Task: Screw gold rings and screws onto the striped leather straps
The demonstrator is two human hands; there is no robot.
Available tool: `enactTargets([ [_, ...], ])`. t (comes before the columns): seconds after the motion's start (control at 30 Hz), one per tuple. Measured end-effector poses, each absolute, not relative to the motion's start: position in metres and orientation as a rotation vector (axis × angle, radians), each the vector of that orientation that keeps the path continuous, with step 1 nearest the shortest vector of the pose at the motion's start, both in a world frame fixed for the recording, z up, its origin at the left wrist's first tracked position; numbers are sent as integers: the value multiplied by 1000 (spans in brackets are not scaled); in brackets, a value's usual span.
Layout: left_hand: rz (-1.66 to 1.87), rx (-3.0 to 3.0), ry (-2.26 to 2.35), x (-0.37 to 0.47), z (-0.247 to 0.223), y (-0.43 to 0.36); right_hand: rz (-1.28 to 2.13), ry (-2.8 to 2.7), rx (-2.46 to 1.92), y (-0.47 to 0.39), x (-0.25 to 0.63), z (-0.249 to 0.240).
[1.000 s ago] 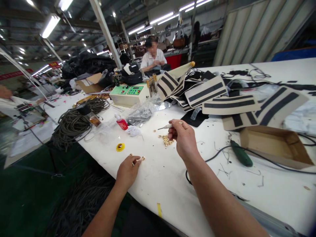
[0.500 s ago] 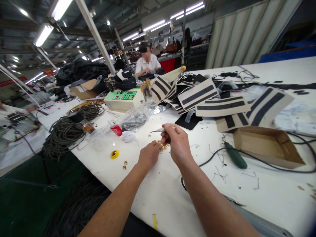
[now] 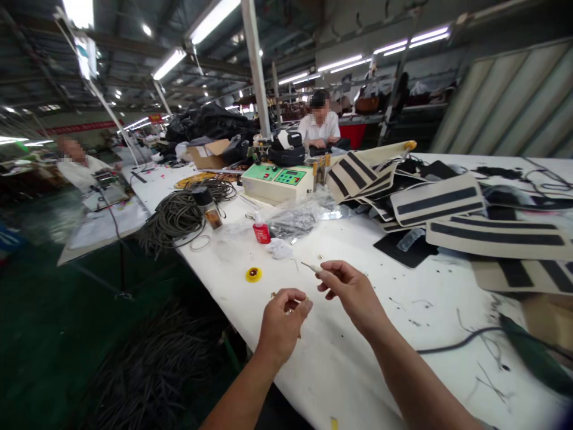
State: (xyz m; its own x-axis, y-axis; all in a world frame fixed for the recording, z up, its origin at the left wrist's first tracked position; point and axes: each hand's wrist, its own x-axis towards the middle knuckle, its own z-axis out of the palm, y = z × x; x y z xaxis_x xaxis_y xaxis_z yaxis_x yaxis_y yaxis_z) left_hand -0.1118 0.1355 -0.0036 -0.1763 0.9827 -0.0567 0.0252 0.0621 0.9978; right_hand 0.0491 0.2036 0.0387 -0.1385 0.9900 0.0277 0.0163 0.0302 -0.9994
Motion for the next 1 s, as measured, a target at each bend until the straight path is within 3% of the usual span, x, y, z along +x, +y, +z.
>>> enactTargets([
  [0.2,1452,648,1207,-150,-14,76,885,-2058,-1263,235,-43,22],
  [0.5,1437,397,1119,-166,-13,56,703,-2239,-1381,256,-97,6],
  [0.73,1403,436,1146,-174,-14,53,843,-2064,-1350,256,-93,8],
  [1.0,1391,522,1147,-166,-8,54,1388,-1579,-1202,239,-80,18],
])
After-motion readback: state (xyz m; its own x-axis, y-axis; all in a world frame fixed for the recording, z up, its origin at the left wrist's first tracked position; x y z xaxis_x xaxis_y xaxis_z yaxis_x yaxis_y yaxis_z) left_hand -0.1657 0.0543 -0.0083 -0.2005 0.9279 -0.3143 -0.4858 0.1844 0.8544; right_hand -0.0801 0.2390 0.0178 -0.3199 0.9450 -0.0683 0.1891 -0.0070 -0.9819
